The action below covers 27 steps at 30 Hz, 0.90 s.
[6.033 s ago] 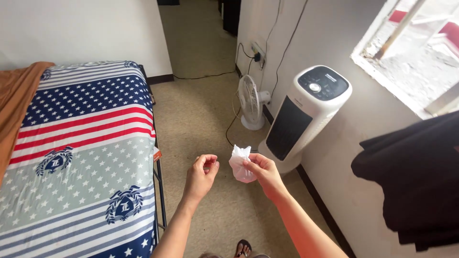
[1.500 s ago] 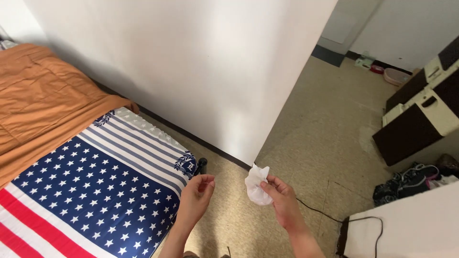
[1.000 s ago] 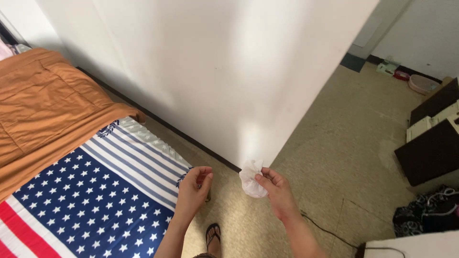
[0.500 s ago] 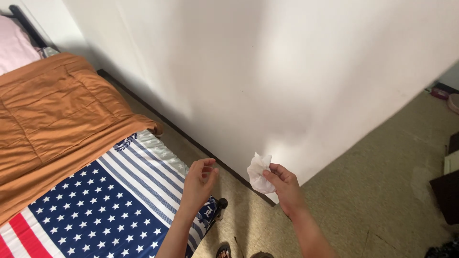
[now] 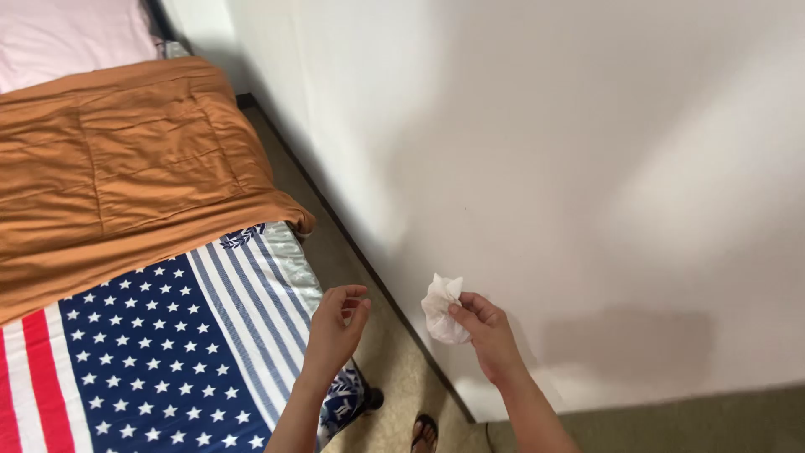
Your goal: The person is using a spray bottle and tissues to clean the surface of a nightstand and the metal frame of a bed.
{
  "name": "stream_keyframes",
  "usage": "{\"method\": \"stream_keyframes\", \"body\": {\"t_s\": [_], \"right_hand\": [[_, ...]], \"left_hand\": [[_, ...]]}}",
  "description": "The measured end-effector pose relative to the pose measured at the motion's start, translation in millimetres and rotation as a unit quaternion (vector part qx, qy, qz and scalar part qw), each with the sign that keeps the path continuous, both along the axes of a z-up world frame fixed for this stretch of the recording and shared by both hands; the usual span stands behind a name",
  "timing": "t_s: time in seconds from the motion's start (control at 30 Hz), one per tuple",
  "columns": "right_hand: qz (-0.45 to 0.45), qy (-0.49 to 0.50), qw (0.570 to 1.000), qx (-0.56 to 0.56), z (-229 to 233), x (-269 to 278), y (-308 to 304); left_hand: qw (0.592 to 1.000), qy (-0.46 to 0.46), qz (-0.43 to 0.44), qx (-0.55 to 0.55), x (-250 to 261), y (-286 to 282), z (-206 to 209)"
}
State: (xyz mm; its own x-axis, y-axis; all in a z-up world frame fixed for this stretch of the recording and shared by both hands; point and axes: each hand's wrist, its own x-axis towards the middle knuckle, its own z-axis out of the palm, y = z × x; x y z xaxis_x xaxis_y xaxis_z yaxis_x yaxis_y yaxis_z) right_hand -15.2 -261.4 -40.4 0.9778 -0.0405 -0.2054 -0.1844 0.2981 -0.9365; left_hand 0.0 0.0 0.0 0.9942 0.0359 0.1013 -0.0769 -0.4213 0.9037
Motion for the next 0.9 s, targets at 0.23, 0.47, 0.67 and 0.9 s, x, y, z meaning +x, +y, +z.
{"method": "stream_keyframes", "body": {"t_s": [0.23,0.47,0.67,0.9], "right_hand": [[0.059,0.03,0.996,-0.051,11.4,59.4,-31.7],[0.127,-0.004,0.992,-0.01,17.3,103.5,-27.2],[0.146,-0.003,0.989,0.014,17.1,137.1,-8.2],[0.171,-0.025,0.985,0.026,28.5,179.0,23.0]], "left_hand": [[0.996,-0.023,0.081,-0.015,23.4,-45.2,-10.1],[0.991,-0.058,0.122,0.018,30.6,-57.1,-16.2],[0.986,-0.047,0.156,0.017,41.1,-49.2,-6.8],[0.98,-0.044,0.193,0.007,63.7,-33.4,-16.2]]}}
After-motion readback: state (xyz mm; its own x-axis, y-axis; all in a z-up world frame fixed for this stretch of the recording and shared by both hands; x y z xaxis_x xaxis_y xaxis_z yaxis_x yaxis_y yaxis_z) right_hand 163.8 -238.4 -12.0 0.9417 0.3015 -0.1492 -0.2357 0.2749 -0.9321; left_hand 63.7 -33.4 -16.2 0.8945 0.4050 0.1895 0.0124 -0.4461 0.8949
